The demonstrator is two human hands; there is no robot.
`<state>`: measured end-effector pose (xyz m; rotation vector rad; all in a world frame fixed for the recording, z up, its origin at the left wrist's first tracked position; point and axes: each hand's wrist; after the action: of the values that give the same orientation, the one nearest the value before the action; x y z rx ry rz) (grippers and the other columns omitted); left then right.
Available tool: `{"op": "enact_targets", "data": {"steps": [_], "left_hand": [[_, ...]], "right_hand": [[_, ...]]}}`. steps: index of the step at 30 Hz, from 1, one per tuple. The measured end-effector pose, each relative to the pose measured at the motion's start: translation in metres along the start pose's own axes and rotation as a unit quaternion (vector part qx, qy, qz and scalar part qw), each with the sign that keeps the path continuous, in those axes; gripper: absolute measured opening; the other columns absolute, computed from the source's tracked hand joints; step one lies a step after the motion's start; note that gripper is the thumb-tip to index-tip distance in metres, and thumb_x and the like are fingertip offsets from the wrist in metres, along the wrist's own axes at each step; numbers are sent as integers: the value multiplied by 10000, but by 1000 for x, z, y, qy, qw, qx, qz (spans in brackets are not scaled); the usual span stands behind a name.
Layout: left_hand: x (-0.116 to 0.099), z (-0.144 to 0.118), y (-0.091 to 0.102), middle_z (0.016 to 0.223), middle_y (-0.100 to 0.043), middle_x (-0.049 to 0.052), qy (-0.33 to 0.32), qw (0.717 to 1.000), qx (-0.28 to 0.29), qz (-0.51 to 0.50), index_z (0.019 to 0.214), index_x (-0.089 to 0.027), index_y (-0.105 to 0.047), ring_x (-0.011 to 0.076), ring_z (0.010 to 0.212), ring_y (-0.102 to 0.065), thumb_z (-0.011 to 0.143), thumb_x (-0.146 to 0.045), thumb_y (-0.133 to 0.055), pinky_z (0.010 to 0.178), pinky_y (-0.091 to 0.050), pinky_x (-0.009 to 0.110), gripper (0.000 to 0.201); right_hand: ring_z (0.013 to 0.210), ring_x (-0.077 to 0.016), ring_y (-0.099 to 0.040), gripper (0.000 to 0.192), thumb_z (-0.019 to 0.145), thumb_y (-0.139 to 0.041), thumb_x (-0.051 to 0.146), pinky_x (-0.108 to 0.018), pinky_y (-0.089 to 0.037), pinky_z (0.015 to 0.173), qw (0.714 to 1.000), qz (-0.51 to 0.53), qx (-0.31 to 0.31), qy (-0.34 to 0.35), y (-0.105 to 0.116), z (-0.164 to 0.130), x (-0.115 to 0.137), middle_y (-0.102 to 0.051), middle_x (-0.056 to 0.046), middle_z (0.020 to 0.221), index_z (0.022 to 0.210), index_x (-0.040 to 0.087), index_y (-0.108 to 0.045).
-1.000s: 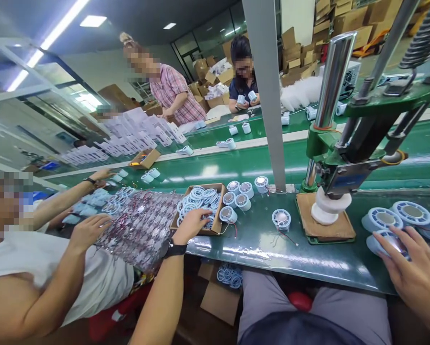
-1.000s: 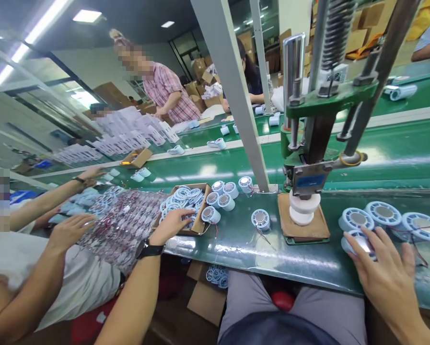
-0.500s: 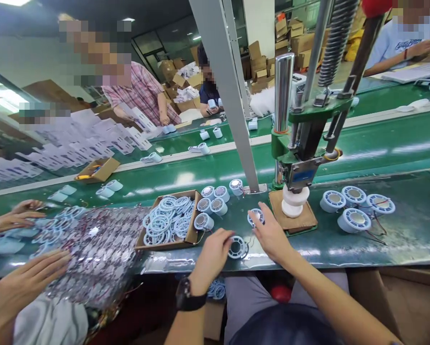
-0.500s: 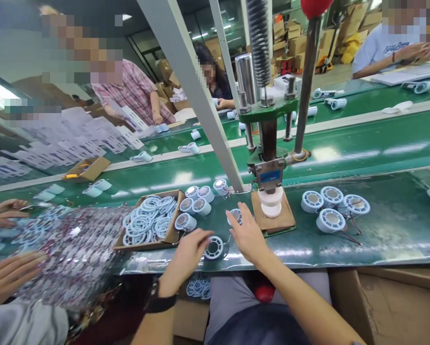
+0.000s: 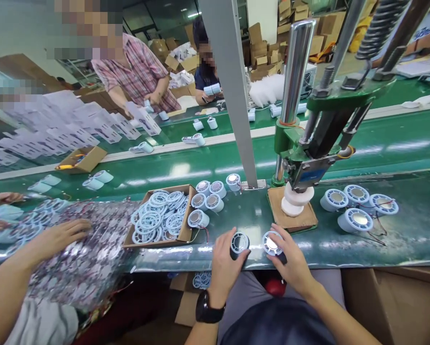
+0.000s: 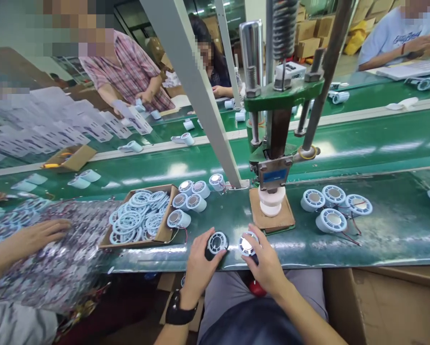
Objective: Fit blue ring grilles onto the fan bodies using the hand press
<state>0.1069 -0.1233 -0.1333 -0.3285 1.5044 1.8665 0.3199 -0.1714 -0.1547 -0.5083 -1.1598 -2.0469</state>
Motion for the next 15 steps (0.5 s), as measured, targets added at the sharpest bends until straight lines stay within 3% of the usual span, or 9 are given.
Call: {"op": "enact_targets", "data": {"steps": [3,7,15], "left_hand": [[-27,7,-1,1327,-655,153,-42,995,38,-77,1420,-178,-479,301,1213,-623,868,-204,-665,1021,-526,492,583],[-60,18,-4,1348,-650,141,-113,981,119,-103,1441,-183,-479,299,1253,-594,808,-96,-653,1075,-495,499,662],[-67,18,-10,1332,-642,117,4,976,134,-169,1333,-204,-587,291,1257,-591,713,7,-628,1107,-467,505,656]], "right_hand": [[1200,-255,-672,683,866,-592,129,-403,-610,961,1000,-3,0,-31,-4,-1,1,-645,-165,1332,1507,194,-368],[1157,-237,-701,879,790,-533,66,-374,-619,938,999,-1,10,-46,-9,-3,1,-676,-131,1308,1587,208,-191],[1095,-246,-726,1003,702,-527,50,-378,-621,909,997,20,29,-68,-9,-4,0,-701,-120,1275,1608,198,-122]]}}
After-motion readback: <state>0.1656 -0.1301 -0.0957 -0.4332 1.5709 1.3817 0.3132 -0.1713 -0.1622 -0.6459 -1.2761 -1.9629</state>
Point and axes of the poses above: each hand's wrist, its own z-axis towards the middle knuckle, its own y-axis out of the back of the hand, x = y × z
